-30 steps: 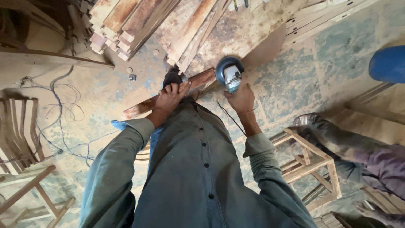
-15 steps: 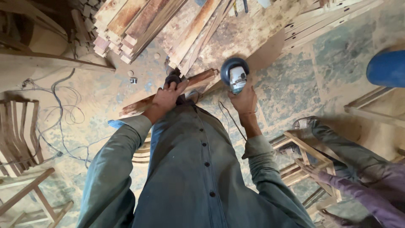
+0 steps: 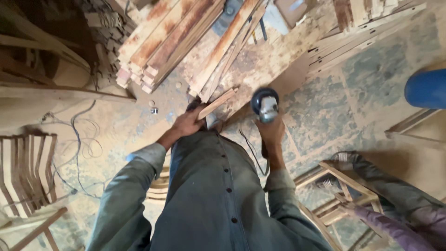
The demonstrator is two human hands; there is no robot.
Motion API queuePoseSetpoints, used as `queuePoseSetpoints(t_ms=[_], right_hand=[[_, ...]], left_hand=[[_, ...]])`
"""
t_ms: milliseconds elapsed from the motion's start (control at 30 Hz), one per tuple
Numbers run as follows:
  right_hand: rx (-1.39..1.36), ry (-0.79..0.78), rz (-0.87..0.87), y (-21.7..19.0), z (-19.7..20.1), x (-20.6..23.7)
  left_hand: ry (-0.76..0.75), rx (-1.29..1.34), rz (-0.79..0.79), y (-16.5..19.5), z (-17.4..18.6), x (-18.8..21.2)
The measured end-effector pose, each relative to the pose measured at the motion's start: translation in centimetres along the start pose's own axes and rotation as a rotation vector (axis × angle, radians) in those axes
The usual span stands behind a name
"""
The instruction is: The person uses an orbital sander to smooth the surfaces of small wooden planks on a workbench. They repeatedly pick up a plank, sand it, and place it back on the pile, continuing the process throughout the clip.
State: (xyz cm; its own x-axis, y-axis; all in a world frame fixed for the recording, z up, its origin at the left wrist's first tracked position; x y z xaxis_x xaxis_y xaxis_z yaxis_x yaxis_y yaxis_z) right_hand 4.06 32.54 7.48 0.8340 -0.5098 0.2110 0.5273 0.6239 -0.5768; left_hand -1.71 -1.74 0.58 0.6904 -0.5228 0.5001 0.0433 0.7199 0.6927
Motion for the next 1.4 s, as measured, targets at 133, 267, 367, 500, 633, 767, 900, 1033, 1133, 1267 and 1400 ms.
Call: queuePoseSetpoints(t_ms=[133, 267, 367, 500, 633, 767, 900, 1033, 1133, 1267, 1400], right_hand=[[0.008, 0.052, -0.169, 1.6, 2.4, 1.9], [-0.026, 0.09, -0.269, 3.9, 3.9, 3.8], [-0.083, 0.13, -0.31, 5.1, 4.8, 5.3], [-0.106, 0.204, -0.337, 5.8, 6.2, 6.5], [-0.083, 0.242, -0.43, 6.8, 7.4, 8.1], [-0.122, 0.292, -0.457, 7.5, 8.1, 8.7], [-0.058, 0.273, -0.475, 8.3, 8.2, 8.6], [-0.056, 0.245, -0.451, 8.5, 7.9, 7.5], [-0.064, 0.225, -0.398, 7.6, 7.7, 6.5], [-0.076, 0.196, -0.394, 6.3, 7.9, 5.7], [-0.073, 0.202, -0.348, 4.9, 8.4, 5.6]], left_hand=[[0.32, 0.35, -0.432, 3.7, 3.1, -1.4], [0.578, -0.006, -0.078, 6.4, 7.6, -7.3], [0.707, -0.144, -0.149, 10.5, 11.9, -11.9], [0.659, -0.305, -0.107, 14.1, 15.5, -18.4], [0.546, -0.362, 0.015, 15.5, 15.9, -20.7], [0.649, -0.354, -0.04, 15.3, 17.1, -18.5], [1.015, -0.598, -0.058, 12.5, 21.0, -12.1], [0.899, -0.769, 0.135, 8.8, 22.6, -11.6], [0.997, -0.923, 0.125, 9.5, 22.8, -12.4], [0.831, -0.772, 0.108, 8.8, 22.3, -13.4], [0.672, -0.215, 0.085, 5.8, 21.9, -12.3]])
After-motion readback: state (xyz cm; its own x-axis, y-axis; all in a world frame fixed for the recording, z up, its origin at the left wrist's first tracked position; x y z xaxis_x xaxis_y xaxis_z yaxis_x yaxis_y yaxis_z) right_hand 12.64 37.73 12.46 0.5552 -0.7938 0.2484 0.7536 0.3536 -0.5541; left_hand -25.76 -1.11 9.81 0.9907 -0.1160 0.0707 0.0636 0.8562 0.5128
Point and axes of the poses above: each hand's wrist, its own x-axis away from the middle knuckle, its own z-axis out of the back of the hand, y = z × x, the point moved 7 cm from there along -x, towards the middle knuckle, and after that the axes turned 5 degrees about -z, right-handed, at the moved point
